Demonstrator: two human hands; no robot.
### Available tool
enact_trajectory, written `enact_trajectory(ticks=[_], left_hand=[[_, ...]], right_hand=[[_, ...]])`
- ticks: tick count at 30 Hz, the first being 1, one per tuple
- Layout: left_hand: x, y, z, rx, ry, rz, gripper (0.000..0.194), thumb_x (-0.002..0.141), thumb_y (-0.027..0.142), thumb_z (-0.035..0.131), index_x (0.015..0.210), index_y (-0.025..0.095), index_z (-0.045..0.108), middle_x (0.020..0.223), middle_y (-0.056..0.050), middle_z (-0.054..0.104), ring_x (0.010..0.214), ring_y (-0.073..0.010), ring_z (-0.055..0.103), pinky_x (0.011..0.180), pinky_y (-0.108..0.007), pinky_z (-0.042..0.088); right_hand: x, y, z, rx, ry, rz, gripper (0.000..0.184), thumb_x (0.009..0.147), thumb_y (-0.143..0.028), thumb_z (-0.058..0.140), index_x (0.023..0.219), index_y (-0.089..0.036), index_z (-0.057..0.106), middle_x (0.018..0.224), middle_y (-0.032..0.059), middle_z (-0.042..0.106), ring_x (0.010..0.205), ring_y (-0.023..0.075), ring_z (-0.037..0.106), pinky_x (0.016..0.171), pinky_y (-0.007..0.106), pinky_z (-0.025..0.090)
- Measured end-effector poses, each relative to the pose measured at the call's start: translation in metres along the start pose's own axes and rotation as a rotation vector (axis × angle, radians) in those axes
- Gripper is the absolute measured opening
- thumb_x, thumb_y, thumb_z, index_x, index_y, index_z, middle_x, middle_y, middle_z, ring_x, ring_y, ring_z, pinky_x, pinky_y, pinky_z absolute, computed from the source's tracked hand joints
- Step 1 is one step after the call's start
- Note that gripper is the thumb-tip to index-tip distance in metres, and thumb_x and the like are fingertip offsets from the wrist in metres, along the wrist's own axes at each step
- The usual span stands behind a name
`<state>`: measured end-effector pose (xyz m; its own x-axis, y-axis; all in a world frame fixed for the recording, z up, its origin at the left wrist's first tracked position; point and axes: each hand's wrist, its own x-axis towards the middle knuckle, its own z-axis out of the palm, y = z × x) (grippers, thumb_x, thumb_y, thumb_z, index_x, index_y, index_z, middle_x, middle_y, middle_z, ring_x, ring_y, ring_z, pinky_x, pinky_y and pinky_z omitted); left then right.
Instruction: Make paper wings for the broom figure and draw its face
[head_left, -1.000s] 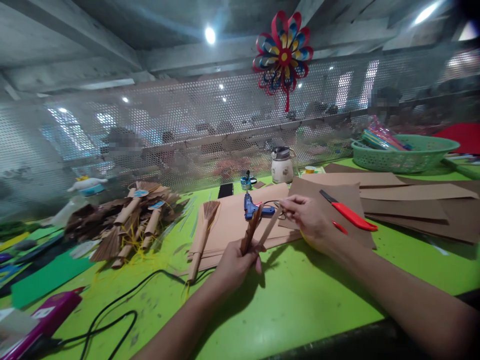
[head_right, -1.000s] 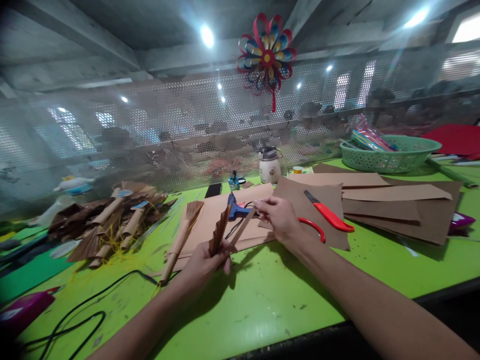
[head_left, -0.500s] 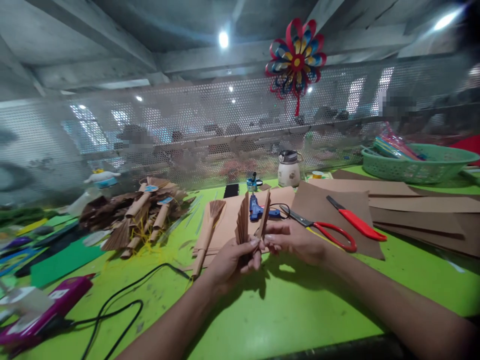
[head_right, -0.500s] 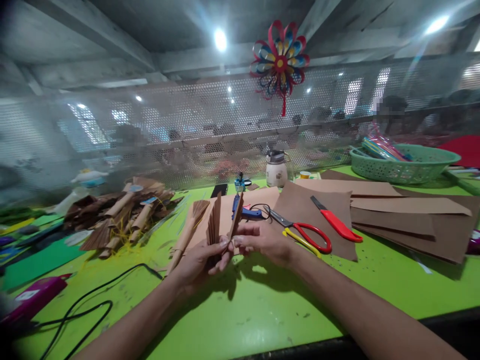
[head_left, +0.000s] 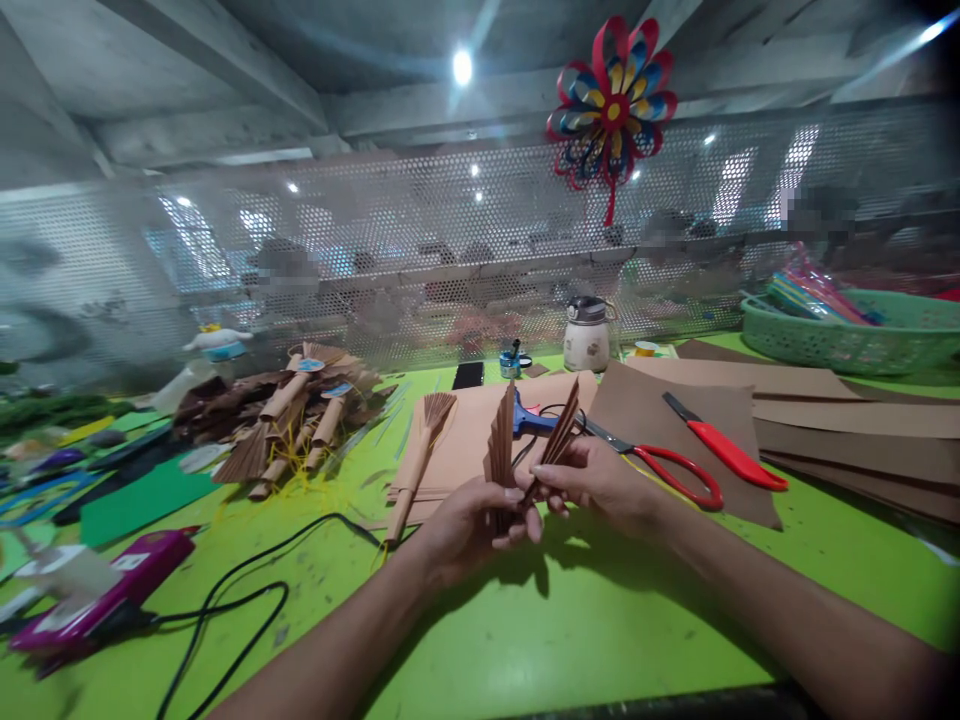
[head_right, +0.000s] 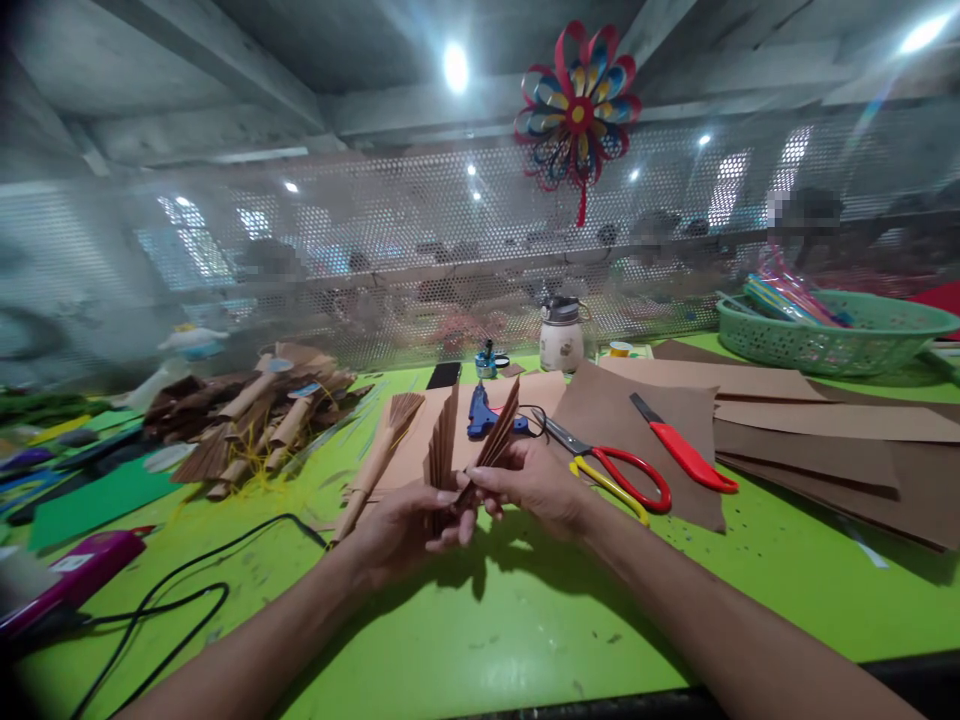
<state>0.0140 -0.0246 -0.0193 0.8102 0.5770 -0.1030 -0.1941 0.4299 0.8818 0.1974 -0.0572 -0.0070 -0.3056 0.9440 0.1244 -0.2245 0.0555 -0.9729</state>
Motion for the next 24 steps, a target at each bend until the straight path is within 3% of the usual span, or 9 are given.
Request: enact_trajectory(ticks=[4, 8, 12, 15, 19, 22, 24], left_hand=[[0.001, 0.001, -0.003, -0.112, 0.036, 0.075, 0.044, 0.06, 0.009, 0.05, 0.102, 0.009, 0.064, 0.092, -0.013, 0.065, 0.078, -0.0157, 0.056, 0.064, -0.022, 0.04], [0.003, 0.002, -0.003, -0.11, 0.085, 0.099, 0.052, 0.054, 0.005, 0.048, 0.104, 0.007, 0.066, 0.1, -0.013, 0.064, 0.085, -0.017, 0.055, 0.073, -0.024, 0.041], [0.006, 0.002, -0.001, -0.015, 0.118, 0.07, 0.036, 0.067, 0.004, 0.054, 0.101, 0.008, 0.067, 0.1, -0.012, 0.062, 0.079, -0.0136, 0.053, 0.068, -0.021, 0.04], [0.006, 0.0, -0.001, 0.049, 0.11, 0.074, 0.026, 0.076, 0.013, 0.064, 0.101, 0.008, 0.067, 0.093, -0.011, 0.061, 0.077, -0.0125, 0.053, 0.066, -0.021, 0.039], [0.005, -0.004, -0.005, 0.059, 0.068, 0.066, 0.026, 0.079, 0.025, 0.068, 0.099, 0.008, 0.067, 0.091, -0.011, 0.062, 0.076, -0.0133, 0.056, 0.07, -0.025, 0.043], [0.005, -0.005, -0.007, 0.088, 0.056, 0.037, 0.029, 0.084, 0.033, 0.063, 0.097, 0.008, 0.066, 0.098, -0.016, 0.064, 0.08, -0.0176, 0.061, 0.078, -0.032, 0.047], [0.005, -0.006, -0.007, 0.104, 0.025, 0.014, 0.032, 0.087, 0.037, 0.058, 0.101, 0.008, 0.064, 0.098, -0.018, 0.065, 0.08, -0.0207, 0.065, 0.074, -0.033, 0.05]], right_hand=[[0.003, 0.0, -0.008, -0.031, 0.023, 0.028, 0.026, 0.076, -0.036, 0.068, 0.088, -0.012, 0.068, 0.072, 0.0059, 0.067, 0.057, 0.0109, 0.055, 0.05, 0.023, 0.038], [0.004, 0.0, -0.015, -0.076, 0.0, 0.052, 0.026, 0.078, -0.037, 0.066, 0.085, -0.012, 0.07, 0.071, 0.0071, 0.065, 0.058, 0.0117, 0.053, 0.048, 0.023, 0.036], [0.003, -0.003, -0.016, -0.126, -0.021, 0.054, 0.024, 0.077, -0.036, 0.067, 0.084, -0.013, 0.072, 0.07, 0.0065, 0.064, 0.056, 0.0106, 0.048, 0.048, 0.024, 0.036], [0.0, -0.007, -0.015, -0.158, -0.058, 0.077, 0.027, 0.076, -0.037, 0.068, 0.088, -0.013, 0.072, 0.077, 0.0076, 0.066, 0.055, 0.0099, 0.047, 0.049, 0.024, 0.035], [-0.001, -0.008, -0.018, -0.181, -0.109, 0.109, 0.029, 0.074, -0.036, 0.07, 0.09, -0.013, 0.072, 0.081, 0.008, 0.067, 0.054, 0.0093, 0.046, 0.049, 0.024, 0.034], [0.0, -0.006, -0.021, -0.2, -0.115, 0.118, 0.028, 0.074, -0.036, 0.071, 0.088, -0.013, 0.073, 0.076, 0.007, 0.066, 0.053, 0.0091, 0.045, 0.047, 0.024, 0.031], [0.001, -0.005, -0.023, -0.21, -0.108, 0.12, 0.029, 0.074, -0.037, 0.07, 0.09, -0.013, 0.073, 0.072, 0.0062, 0.065, 0.052, 0.0088, 0.044, 0.046, 0.024, 0.029]])
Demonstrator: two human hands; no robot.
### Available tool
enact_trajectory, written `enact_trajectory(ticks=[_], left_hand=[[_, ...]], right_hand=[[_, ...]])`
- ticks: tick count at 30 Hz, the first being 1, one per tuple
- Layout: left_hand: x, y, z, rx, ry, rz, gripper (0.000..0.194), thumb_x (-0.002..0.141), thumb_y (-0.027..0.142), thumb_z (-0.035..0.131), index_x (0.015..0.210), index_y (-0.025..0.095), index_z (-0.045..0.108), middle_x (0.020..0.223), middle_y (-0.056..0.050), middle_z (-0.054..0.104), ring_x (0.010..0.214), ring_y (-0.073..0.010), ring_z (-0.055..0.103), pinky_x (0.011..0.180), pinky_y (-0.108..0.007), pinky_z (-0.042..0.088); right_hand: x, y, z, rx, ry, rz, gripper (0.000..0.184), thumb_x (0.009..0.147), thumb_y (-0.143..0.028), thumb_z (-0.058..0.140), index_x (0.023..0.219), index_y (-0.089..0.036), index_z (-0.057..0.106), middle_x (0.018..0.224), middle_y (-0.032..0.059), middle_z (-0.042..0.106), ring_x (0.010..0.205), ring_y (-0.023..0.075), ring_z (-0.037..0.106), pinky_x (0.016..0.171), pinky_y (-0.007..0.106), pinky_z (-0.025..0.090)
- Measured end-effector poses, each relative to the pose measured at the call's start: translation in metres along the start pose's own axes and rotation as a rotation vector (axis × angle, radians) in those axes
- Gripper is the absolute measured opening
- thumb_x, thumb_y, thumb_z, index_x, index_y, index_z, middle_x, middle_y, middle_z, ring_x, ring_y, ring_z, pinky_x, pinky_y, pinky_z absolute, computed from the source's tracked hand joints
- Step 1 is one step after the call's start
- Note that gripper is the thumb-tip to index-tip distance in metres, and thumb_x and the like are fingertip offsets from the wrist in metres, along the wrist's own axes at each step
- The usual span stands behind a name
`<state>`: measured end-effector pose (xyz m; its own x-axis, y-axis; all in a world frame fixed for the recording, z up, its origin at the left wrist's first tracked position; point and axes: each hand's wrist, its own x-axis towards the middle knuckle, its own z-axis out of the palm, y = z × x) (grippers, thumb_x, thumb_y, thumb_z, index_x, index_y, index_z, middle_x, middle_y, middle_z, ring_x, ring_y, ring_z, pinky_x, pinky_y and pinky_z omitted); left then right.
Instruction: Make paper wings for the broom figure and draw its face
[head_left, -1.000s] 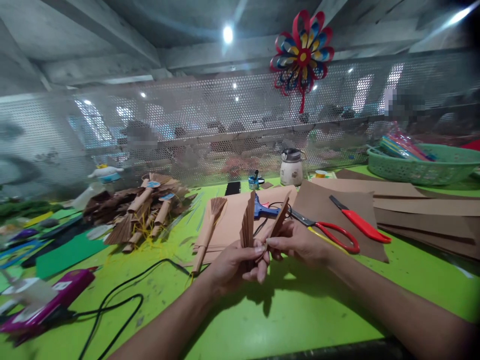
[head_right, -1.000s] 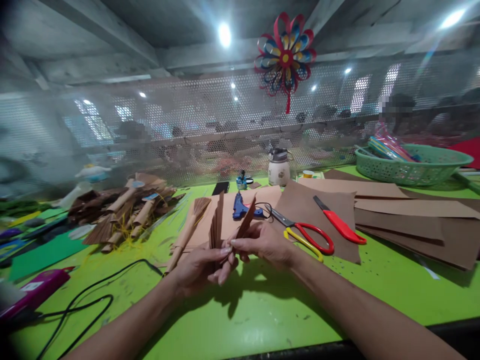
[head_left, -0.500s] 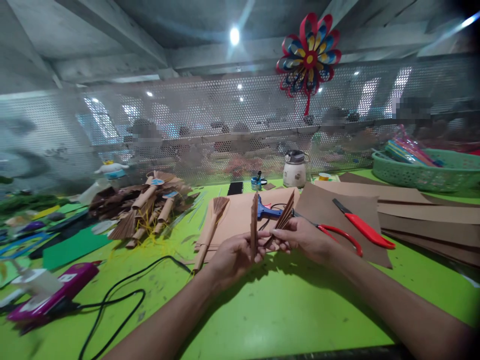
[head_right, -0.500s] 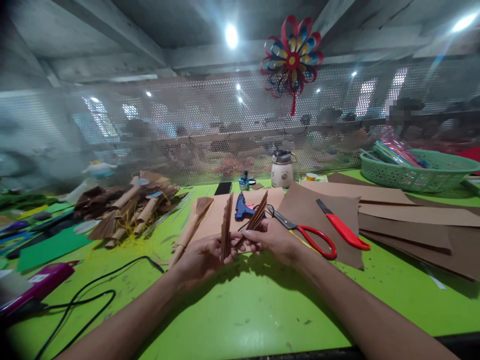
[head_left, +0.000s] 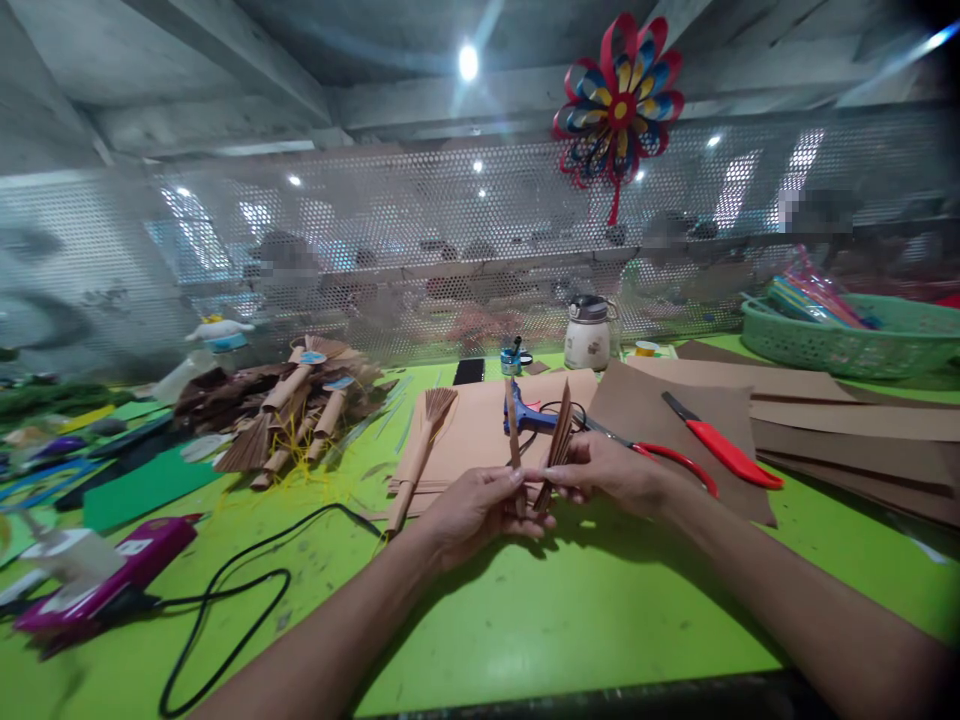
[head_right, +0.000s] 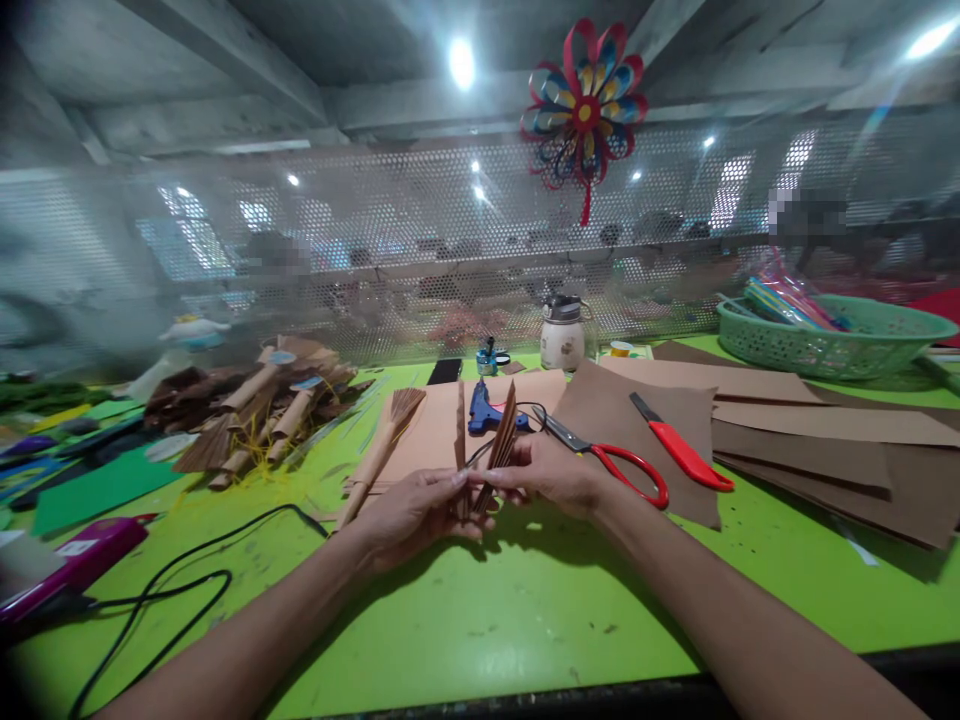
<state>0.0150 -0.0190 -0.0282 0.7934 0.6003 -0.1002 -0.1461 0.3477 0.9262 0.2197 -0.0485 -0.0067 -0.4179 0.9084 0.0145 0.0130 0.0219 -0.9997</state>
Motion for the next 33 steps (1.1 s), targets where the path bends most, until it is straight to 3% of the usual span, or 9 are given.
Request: enact_trajectory(ticks=[5, 11, 17, 23, 28, 33], left_hand=[[0.002, 0.0, 0.003, 0.063, -0.061, -0.012, 0.034, 0.091, 0.038, 0.049, 0.112, 0.011, 0.054, 0.094, -0.018, 0.067, 0.075, -0.0229, 0.069, 0.056, -0.025, 0.051], [0.0, 0.002, 0.011, 0.2, 0.041, 0.074, 0.023, 0.089, 0.037, 0.054, 0.092, 0.016, 0.045, 0.086, -0.012, 0.067, 0.065, -0.0196, 0.068, 0.043, -0.018, 0.046], [-0.001, 0.001, 0.011, 0.207, 0.066, 0.094, 0.024, 0.086, 0.037, 0.057, 0.09, 0.017, 0.045, 0.087, -0.011, 0.065, 0.074, -0.0225, 0.069, 0.047, -0.022, 0.05], [0.002, -0.002, 0.007, 0.192, 0.037, 0.108, 0.02, 0.094, 0.035, 0.043, 0.098, 0.015, 0.046, 0.092, -0.013, 0.065, 0.067, -0.0194, 0.068, 0.046, -0.02, 0.05], [0.001, -0.002, 0.004, 0.144, 0.055, 0.096, 0.017, 0.093, 0.03, 0.046, 0.092, 0.014, 0.05, 0.092, -0.012, 0.063, 0.073, -0.0172, 0.066, 0.049, -0.018, 0.049], [-0.001, -0.002, 0.003, 0.075, -0.043, 0.073, 0.02, 0.094, 0.031, 0.044, 0.099, 0.015, 0.053, 0.097, -0.011, 0.06, 0.078, -0.0191, 0.066, 0.05, -0.02, 0.049]], right_hand=[[0.001, 0.001, -0.002, -0.01, 0.01, 0.002, 0.027, 0.075, -0.035, 0.07, 0.091, -0.013, 0.073, 0.067, 0.0047, 0.064, 0.049, 0.0076, 0.039, 0.045, 0.024, 0.024], [0.0, 0.002, -0.001, -0.008, -0.043, 0.001, 0.021, 0.077, -0.031, 0.067, 0.087, -0.012, 0.071, 0.068, 0.0053, 0.064, 0.051, 0.0079, 0.042, 0.047, 0.023, 0.024], [0.004, 0.011, 0.002, 0.015, -0.019, -0.016, 0.022, 0.075, -0.031, 0.07, 0.088, -0.014, 0.07, 0.066, 0.002, 0.061, 0.051, 0.0076, 0.044, 0.047, 0.023, 0.027], [0.008, 0.012, 0.004, 0.035, 0.005, 0.014, 0.027, 0.076, -0.035, 0.07, 0.086, -0.01, 0.068, 0.067, 0.0057, 0.065, 0.052, 0.0085, 0.05, 0.045, 0.021, 0.031], [0.01, 0.015, 0.004, 0.061, 0.087, 0.051, 0.026, 0.076, -0.034, 0.07, 0.083, -0.01, 0.066, 0.062, 0.0023, 0.06, 0.046, 0.006, 0.047, 0.042, 0.019, 0.031], [0.009, 0.015, 0.002, 0.082, 0.134, 0.035, 0.025, 0.075, -0.035, 0.07, 0.082, -0.011, 0.065, 0.061, 0.001, 0.059, 0.045, 0.0057, 0.047, 0.04, 0.019, 0.031]])
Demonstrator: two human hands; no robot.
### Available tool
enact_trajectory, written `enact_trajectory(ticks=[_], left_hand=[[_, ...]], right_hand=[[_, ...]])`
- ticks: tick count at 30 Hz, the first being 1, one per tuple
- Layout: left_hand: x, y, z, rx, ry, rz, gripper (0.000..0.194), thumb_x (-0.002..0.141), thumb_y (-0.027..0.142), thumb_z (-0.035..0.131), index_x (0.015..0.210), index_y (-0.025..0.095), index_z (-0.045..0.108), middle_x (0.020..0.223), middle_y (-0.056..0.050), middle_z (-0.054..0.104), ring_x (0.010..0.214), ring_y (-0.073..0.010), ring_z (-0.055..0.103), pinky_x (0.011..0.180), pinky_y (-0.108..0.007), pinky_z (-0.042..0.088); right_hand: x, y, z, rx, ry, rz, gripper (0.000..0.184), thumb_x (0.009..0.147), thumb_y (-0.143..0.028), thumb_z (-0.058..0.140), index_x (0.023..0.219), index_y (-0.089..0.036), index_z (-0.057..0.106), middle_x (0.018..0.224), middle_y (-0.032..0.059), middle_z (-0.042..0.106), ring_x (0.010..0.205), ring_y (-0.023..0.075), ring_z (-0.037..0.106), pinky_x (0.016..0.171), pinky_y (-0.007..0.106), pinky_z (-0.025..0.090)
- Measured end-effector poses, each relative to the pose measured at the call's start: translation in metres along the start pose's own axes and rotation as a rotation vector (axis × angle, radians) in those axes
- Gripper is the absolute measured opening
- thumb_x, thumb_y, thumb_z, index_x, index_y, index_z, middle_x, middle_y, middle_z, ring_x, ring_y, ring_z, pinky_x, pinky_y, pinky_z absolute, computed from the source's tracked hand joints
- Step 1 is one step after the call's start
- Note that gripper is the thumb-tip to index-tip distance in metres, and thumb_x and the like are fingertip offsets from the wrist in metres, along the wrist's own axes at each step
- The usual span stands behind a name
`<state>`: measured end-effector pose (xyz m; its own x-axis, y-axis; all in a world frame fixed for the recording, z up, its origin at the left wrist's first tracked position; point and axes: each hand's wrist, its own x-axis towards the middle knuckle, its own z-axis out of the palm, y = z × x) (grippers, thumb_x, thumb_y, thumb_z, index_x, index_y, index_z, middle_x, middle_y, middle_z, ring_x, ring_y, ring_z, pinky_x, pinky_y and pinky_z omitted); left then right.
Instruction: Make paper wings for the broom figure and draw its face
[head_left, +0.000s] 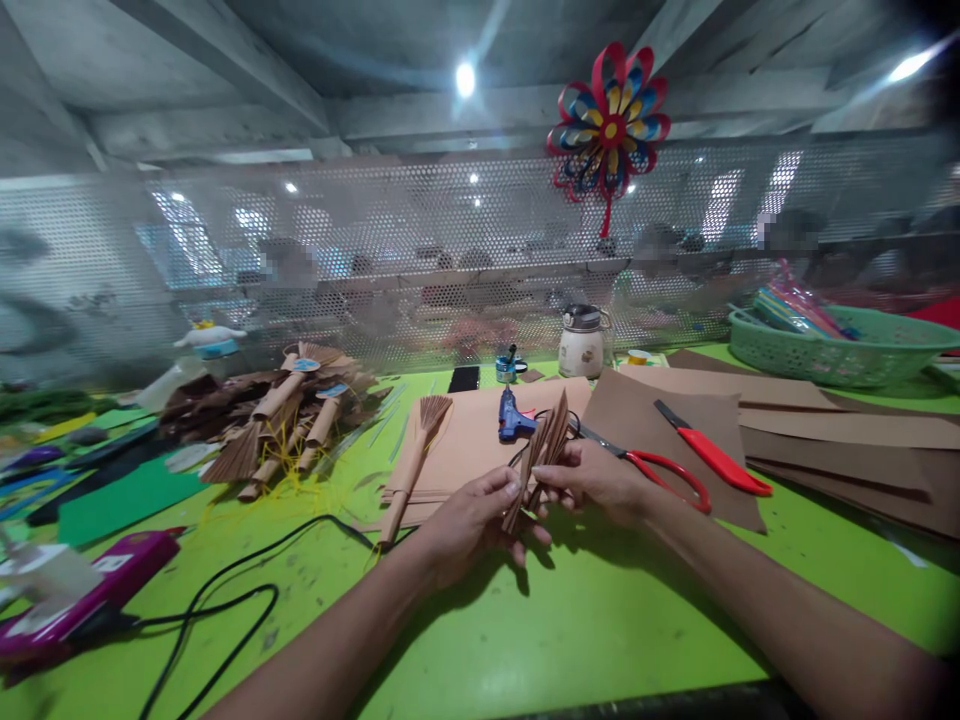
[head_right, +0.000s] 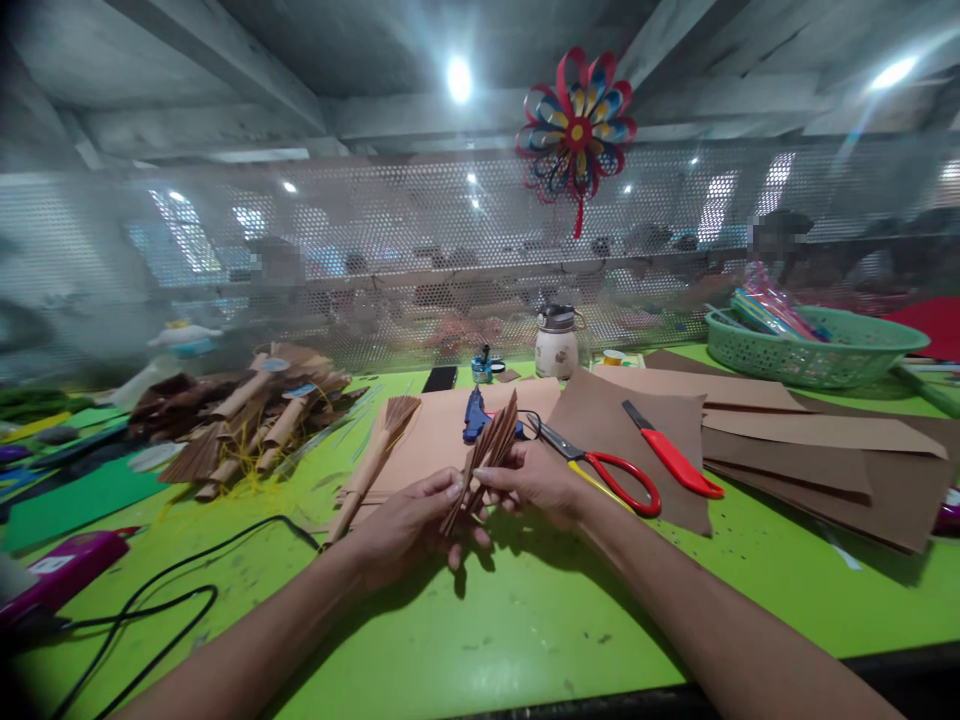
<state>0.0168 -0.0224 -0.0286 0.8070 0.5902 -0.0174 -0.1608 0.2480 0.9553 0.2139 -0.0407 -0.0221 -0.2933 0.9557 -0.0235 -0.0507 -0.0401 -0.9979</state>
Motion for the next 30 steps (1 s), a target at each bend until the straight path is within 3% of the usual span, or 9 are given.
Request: enact_trajectory(ticks=[5, 11, 17, 23, 30], left_hand=[[-0.001, 0.0, 0.0, -0.066, -0.053, -0.044, 0.021, 0.094, 0.032, 0.043, 0.097, 0.013, 0.054, 0.08, -0.01, 0.062, 0.063, -0.0143, 0.063, 0.044, -0.016, 0.041], [-0.001, 0.0, -0.002, -0.081, -0.032, -0.081, 0.018, 0.094, 0.031, 0.045, 0.093, 0.015, 0.052, 0.07, -0.006, 0.061, 0.052, -0.0106, 0.058, 0.042, -0.015, 0.037], [-0.002, 0.001, -0.001, -0.027, -0.02, -0.094, 0.019, 0.092, 0.034, 0.046, 0.094, 0.016, 0.051, 0.059, -0.002, 0.058, 0.038, -0.0066, 0.046, 0.034, -0.013, 0.027], [-0.002, 0.001, 0.0, 0.061, -0.012, -0.102, 0.022, 0.091, 0.038, 0.047, 0.096, 0.016, 0.05, 0.053, -0.001, 0.057, 0.033, -0.0069, 0.041, 0.032, -0.014, 0.026], [-0.001, 0.001, 0.005, 0.12, 0.04, -0.056, 0.026, 0.087, 0.041, 0.054, 0.097, 0.017, 0.052, 0.054, 0.005, 0.051, 0.03, -0.0035, 0.031, 0.031, -0.016, 0.015]], right_hand=[[-0.005, -0.007, 0.004, 0.02, -0.04, -0.024, 0.024, 0.073, -0.032, 0.072, 0.081, -0.01, 0.066, 0.06, 0.0004, 0.058, 0.046, 0.0056, 0.048, 0.042, 0.019, 0.033], [-0.006, -0.007, 0.008, 0.052, -0.053, -0.037, 0.024, 0.074, -0.032, 0.071, 0.081, -0.01, 0.065, 0.062, 0.0015, 0.06, 0.047, 0.0063, 0.051, 0.043, 0.019, 0.036], [-0.008, -0.003, 0.011, 0.08, -0.087, -0.081, 0.038, 0.073, -0.032, 0.072, 0.104, -0.013, 0.062, 0.07, 0.0015, 0.062, 0.052, 0.0083, 0.053, 0.045, 0.021, 0.038], [-0.006, -0.001, 0.009, 0.078, -0.109, -0.114, 0.03, 0.074, -0.029, 0.072, 0.098, -0.013, 0.065, 0.071, 0.002, 0.061, 0.053, 0.0081, 0.05, 0.047, 0.023, 0.035], [-0.005, 0.0, 0.01, 0.054, -0.104, -0.121, 0.026, 0.074, -0.031, 0.07, 0.092, -0.012, 0.065, 0.068, 0.001, 0.06, 0.051, 0.0076, 0.048, 0.046, 0.022, 0.033]])
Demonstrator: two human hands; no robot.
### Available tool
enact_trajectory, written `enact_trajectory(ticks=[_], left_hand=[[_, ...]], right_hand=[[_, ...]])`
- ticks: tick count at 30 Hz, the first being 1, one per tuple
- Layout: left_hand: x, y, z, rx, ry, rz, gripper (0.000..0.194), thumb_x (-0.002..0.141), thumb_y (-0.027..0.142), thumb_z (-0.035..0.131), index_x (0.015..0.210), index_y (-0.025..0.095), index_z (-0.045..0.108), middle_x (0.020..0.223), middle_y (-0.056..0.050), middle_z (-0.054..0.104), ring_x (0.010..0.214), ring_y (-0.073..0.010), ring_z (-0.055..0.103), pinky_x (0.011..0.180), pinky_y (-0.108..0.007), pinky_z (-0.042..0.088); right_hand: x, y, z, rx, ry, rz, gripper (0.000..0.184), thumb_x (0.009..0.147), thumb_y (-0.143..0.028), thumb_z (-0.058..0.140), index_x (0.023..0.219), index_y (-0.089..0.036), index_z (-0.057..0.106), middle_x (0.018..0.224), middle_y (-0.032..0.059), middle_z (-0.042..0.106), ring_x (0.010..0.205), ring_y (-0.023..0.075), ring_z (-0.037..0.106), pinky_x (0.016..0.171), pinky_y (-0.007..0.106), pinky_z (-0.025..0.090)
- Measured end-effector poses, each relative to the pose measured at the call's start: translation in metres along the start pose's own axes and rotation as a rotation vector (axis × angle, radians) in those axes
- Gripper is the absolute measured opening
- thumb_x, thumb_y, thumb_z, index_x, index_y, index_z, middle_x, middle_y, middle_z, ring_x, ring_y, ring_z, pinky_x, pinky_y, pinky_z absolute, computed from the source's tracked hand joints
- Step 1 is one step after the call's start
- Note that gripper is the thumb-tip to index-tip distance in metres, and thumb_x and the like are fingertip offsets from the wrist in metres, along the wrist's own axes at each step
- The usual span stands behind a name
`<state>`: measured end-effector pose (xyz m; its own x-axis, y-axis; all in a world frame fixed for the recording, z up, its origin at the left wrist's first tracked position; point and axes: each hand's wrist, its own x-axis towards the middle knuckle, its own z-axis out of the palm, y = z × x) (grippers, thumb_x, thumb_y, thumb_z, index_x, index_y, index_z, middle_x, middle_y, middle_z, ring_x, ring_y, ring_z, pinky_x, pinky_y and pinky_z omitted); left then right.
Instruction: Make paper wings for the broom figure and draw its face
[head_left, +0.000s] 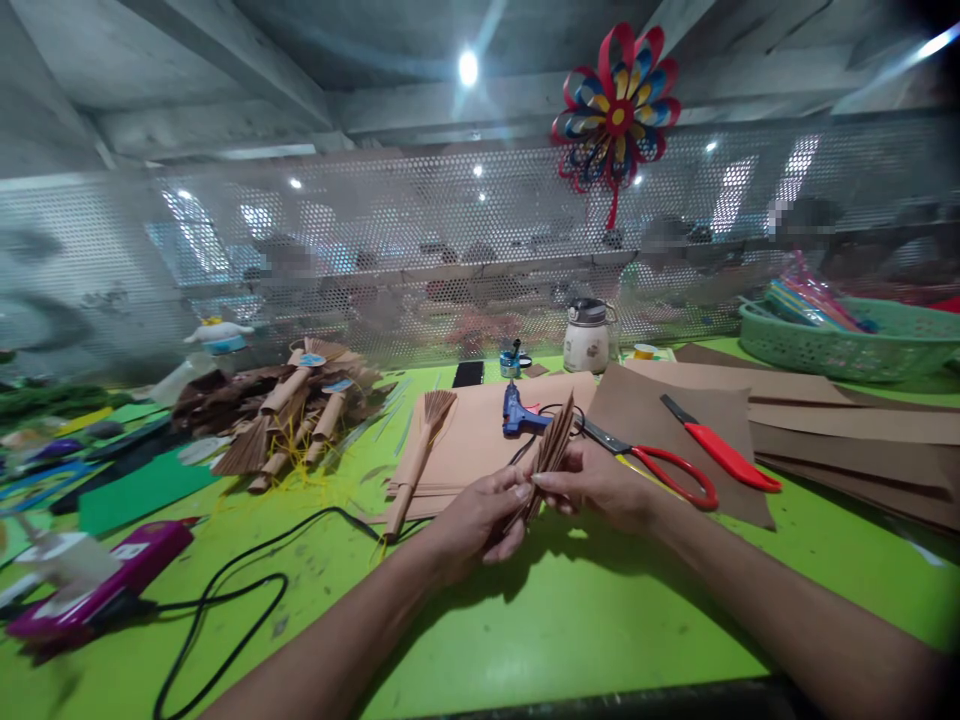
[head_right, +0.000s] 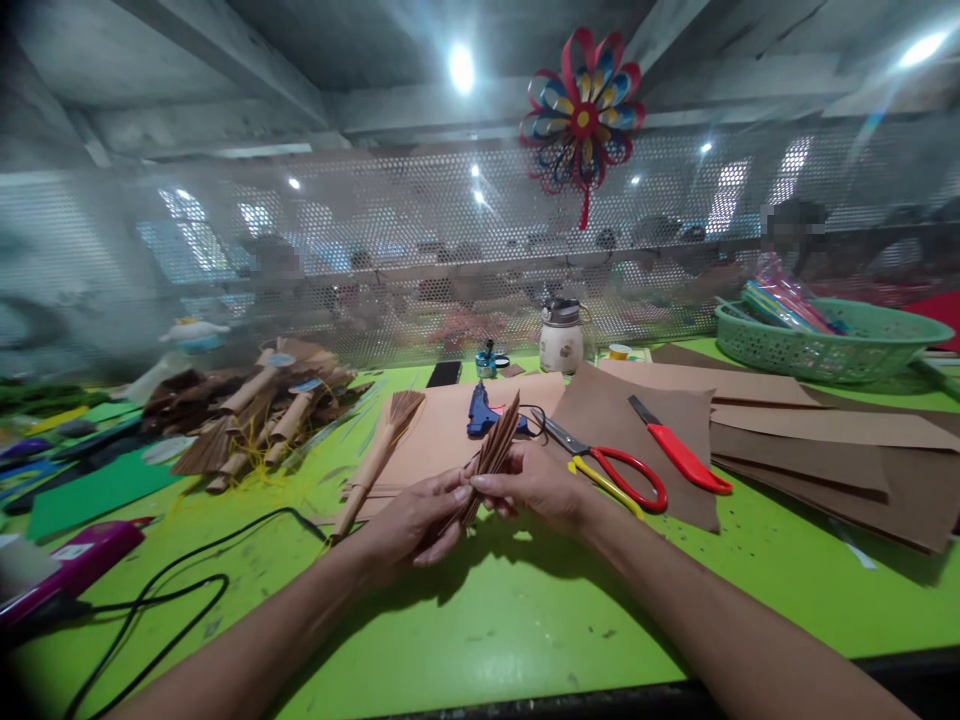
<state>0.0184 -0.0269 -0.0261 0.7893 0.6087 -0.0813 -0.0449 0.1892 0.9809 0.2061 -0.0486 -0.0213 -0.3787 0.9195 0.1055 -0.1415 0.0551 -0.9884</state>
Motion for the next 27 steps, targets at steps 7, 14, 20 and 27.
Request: enact_trajectory(ticks=[7, 14, 20, 27], left_hand=[[0.001, -0.003, -0.001, 0.138, 0.03, -0.028, 0.035, 0.091, 0.048, 0.046, 0.095, 0.015, 0.057, 0.048, 0.002, 0.052, 0.035, -0.006, 0.039, 0.035, -0.015, 0.022], [0.002, -0.002, 0.009, 0.306, 0.133, 0.087, 0.045, 0.09, 0.051, 0.044, 0.097, 0.009, 0.061, 0.064, -0.007, 0.061, 0.049, -0.0115, 0.056, 0.044, -0.019, 0.04], [0.004, -0.005, 0.006, 0.32, 0.098, 0.059, 0.045, 0.09, 0.049, 0.045, 0.1, 0.008, 0.06, 0.065, -0.006, 0.059, 0.052, -0.0127, 0.056, 0.044, -0.021, 0.04], [0.007, -0.01, -0.001, 0.355, 0.085, 0.079, 0.043, 0.091, 0.048, 0.045, 0.1, 0.009, 0.061, 0.063, -0.005, 0.058, 0.048, -0.0096, 0.05, 0.045, -0.019, 0.037]], right_hand=[[0.0, -0.003, 0.003, -0.057, 0.034, -0.014, 0.024, 0.075, -0.031, 0.069, 0.088, -0.011, 0.065, 0.062, -0.0002, 0.057, 0.049, 0.0084, 0.045, 0.045, 0.023, 0.033], [0.003, 0.0, 0.002, -0.101, 0.083, -0.012, 0.016, 0.076, -0.027, 0.067, 0.083, -0.013, 0.066, 0.059, -0.0008, 0.055, 0.049, 0.0083, 0.045, 0.044, 0.022, 0.032], [0.005, 0.001, 0.003, -0.093, 0.112, 0.012, 0.021, 0.075, -0.026, 0.067, 0.091, -0.012, 0.064, 0.058, -0.0022, 0.053, 0.047, 0.0082, 0.044, 0.043, 0.021, 0.033], [0.005, 0.003, 0.005, -0.054, 0.112, 0.021, 0.019, 0.074, -0.027, 0.069, 0.085, -0.013, 0.061, 0.063, 0.0, 0.057, 0.05, 0.0083, 0.048, 0.044, 0.021, 0.036]])
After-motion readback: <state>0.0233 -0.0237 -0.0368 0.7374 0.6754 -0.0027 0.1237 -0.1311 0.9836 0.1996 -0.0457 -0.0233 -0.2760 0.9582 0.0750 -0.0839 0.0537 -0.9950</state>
